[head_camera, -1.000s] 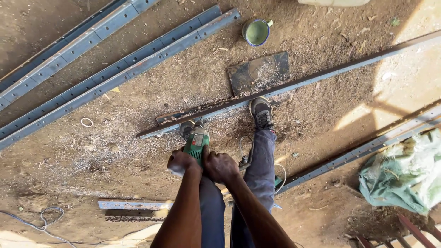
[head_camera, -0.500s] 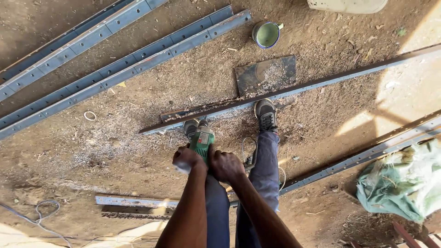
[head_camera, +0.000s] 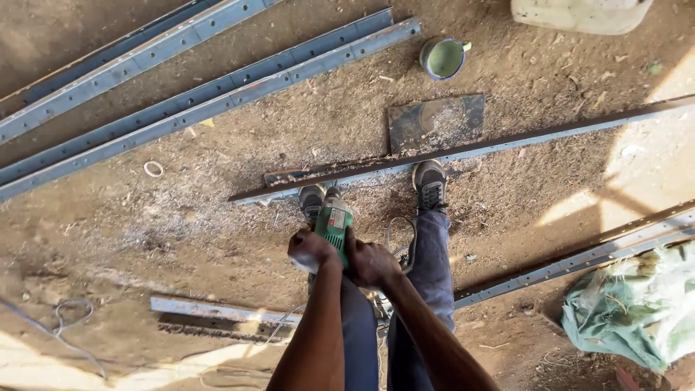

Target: The person is using a handheld power drill to create a series of holes in long metal beams laid out on the ground.

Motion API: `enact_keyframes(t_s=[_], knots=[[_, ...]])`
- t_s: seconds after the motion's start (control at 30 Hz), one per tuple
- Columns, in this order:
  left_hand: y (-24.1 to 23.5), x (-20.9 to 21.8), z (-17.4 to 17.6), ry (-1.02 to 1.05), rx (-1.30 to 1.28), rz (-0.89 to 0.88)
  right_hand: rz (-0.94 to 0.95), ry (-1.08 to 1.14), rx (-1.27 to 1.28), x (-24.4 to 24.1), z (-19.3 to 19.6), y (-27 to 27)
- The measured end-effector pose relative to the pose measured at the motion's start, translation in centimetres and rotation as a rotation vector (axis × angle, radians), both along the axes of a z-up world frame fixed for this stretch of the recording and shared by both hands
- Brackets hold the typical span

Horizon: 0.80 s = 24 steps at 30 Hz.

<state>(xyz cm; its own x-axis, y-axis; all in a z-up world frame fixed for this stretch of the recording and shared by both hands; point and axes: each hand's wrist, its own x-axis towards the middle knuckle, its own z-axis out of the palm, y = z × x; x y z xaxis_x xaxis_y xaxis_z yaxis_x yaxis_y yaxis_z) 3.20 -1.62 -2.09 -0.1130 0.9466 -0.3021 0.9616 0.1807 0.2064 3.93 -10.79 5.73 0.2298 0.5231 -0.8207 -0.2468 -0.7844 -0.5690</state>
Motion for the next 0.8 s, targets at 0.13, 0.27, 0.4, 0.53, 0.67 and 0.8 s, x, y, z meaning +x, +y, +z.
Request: enact_keyframes(t_s=[0.13, 0.27, 0.4, 0.53, 0.67, 0.8], knots=[[0.9, -1.1, -1.0, 0.006, -0.001, -0.039, 0.022, -0.033, 0.013, -1.4, -1.2, -0.8], [1.1, -1.6, -1.6, 0.071, -0.004, -0.058, -0.023, -0.109, 0.025, -2.4, -2.2, -0.8], [0.3, 0.1, 0.6, 0.025, -0.036, -0.100, -0.049, -0.043, 0.031, -1.9, -2.0, -1.1], [0.6, -0.3, 0.0, 0.010, -0.049, -0.135, -0.081, -0.091, 0.017, -2.0, -1.8, -0.8], [0.8, -0.5, -0.3, 0.040, -0.029, -0.157, -0.100, -0.064, 0.013, -1.7, -1.4, -0.7], [0.3, -0.5, 0.0, 0.057, -0.013, -0.181, -0.120, -0.120, 0.032, -2.4, -1.6, -1.2]])
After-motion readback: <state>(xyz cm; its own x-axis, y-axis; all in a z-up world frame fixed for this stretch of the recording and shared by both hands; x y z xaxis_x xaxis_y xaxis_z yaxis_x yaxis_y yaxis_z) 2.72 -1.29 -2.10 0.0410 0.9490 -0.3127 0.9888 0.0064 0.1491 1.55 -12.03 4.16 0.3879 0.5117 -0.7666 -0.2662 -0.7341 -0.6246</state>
